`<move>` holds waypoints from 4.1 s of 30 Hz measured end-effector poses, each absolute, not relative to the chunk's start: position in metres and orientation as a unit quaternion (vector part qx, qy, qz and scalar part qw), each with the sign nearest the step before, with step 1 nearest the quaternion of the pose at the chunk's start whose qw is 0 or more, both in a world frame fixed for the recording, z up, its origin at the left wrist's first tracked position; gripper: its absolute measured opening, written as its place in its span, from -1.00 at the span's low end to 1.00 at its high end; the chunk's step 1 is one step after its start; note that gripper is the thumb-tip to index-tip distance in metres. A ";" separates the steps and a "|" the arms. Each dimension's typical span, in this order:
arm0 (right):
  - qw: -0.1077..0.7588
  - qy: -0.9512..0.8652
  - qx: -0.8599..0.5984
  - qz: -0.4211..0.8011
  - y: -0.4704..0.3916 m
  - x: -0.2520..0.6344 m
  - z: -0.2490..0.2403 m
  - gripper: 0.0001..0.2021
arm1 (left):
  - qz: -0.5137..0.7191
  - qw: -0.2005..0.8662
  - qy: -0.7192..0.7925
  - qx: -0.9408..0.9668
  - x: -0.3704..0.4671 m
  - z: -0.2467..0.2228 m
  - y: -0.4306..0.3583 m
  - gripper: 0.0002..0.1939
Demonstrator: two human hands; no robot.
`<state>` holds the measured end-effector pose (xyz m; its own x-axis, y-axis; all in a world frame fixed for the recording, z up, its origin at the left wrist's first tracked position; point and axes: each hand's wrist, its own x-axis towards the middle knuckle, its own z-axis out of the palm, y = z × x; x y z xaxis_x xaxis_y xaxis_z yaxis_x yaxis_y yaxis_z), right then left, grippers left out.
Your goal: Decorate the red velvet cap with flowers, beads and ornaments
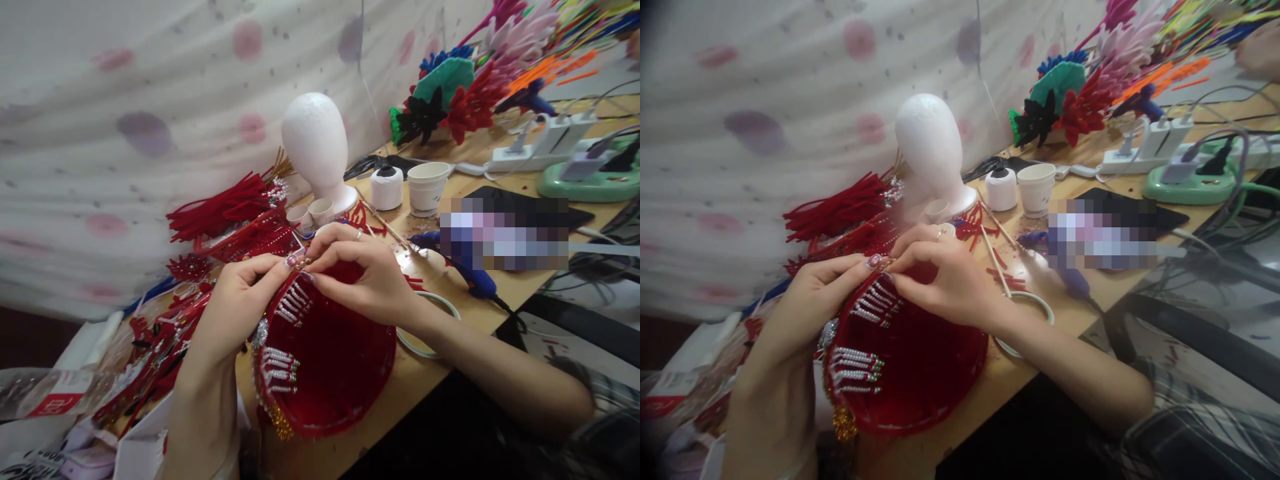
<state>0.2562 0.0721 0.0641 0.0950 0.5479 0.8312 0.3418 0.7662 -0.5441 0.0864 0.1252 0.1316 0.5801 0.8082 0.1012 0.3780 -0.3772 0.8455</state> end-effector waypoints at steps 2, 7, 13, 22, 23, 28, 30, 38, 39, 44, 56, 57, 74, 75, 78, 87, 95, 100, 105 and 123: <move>0.666 -0.660 -0.327 0.115 0.072 0.256 0.066 -0.94 | 0.261 0.410 0.375 0.789 0.086 0.131 0.126 -0.77; 0.677 -0.622 -0.345 0.192 0.071 0.254 0.072 -0.88 | 0.255 0.404 0.379 0.793 0.087 0.130 0.125 -0.76; 0.670 -0.640 -0.347 0.146 0.071 0.255 0.071 -0.90 | 0.256 0.410 0.379 0.789 0.085 0.131 0.124 -0.76; 0.591 -0.712 -0.332 -0.183 0.073 0.259 0.048 -0.91 | 0.257 0.407 0.381 0.790 0.084 0.130 0.124 -0.77; 0.580 -0.716 -0.335 -0.197 0.072 0.260 0.047 -0.89 | 0.256 0.407 0.382 0.790 0.084 0.130 0.124 -0.77; 0.554 -0.708 -0.388 -0.204 0.066 0.260 0.043 -0.81 | 0.259 0.401 0.383 0.791 0.084 0.130 0.124 -0.77; 0.558 -0.700 -0.414 -0.164 0.063 0.259 0.043 -0.80 | 0.260 0.397 0.385 0.792 0.084 0.130 0.124 -0.76; 0.585 -0.657 -0.476 -0.003 0.055 0.256 0.049 -0.78 | 0.256 0.387 0.393 0.793 0.085 0.130 0.126 -0.74; 0.588 -0.650 -0.481 0.016 0.055 0.256 0.050 -0.78 | 0.256 0.387 0.395 0.793 0.086 0.131 0.126 -0.74; 0.588 -0.624 -0.506 0.090 0.056 0.256 0.049 -0.80 | 0.258 0.397 0.395 0.787 0.085 0.132 0.124 -0.76; 0.548 -0.624 -0.539 0.142 0.042 0.250 0.075 -0.67 | 0.261 0.378 0.389 0.799 0.087 0.134 0.117 -0.75; 0.524 -0.632 -0.555 0.137 0.043 0.247 0.076 -0.66 | 0.262 0.374 0.387 0.801 0.088 0.134 0.116 -0.75; 0.484 -0.636 -0.590 0.111 0.046 0.236 0.075 -0.73 | 0.265 0.401 0.395 0.783 0.087 0.133 0.115 -0.77; 0.486 -0.637 -0.590 0.103 0.046 0.236 0.074 -0.73 | 0.265 0.404 0.396 0.781 0.087 0.133 0.115 -0.78; 0.484 -0.650 -0.579 0.090 0.045 0.239 0.072 -0.72 | 0.264 0.408 0.394 0.780 0.087 0.132 0.117 -0.78; 0.485 -0.671 -0.544 0.137 0.043 0.247 0.075 -0.62 | 0.259 0.413 0.384 0.784 0.087 0.133 0.116 -0.80; 0.484 -0.627 -0.582 0.184 0.042 0.241 0.082 -0.75 | 0.253 0.408 0.375 0.793 0.085 0.133 0.116 -0.78; 0.504 -0.610 -0.579 0.199 0.044 0.241 0.085 -0.81 | 0.246 0.415 0.375 0.792 0.085 0.135 0.115 -0.77; 0.516 -0.603 -0.579 0.187 0.044 0.238 0.083 -0.81 | 0.245 0.411 0.375 0.794 0.086 0.135 0.115 -0.77; 0.471 -0.715 -0.516 -0.009 0.052 0.244 0.080 -0.81 | 0.259 0.079 0.373 0.888 0.071 0.149 0.086 -0.78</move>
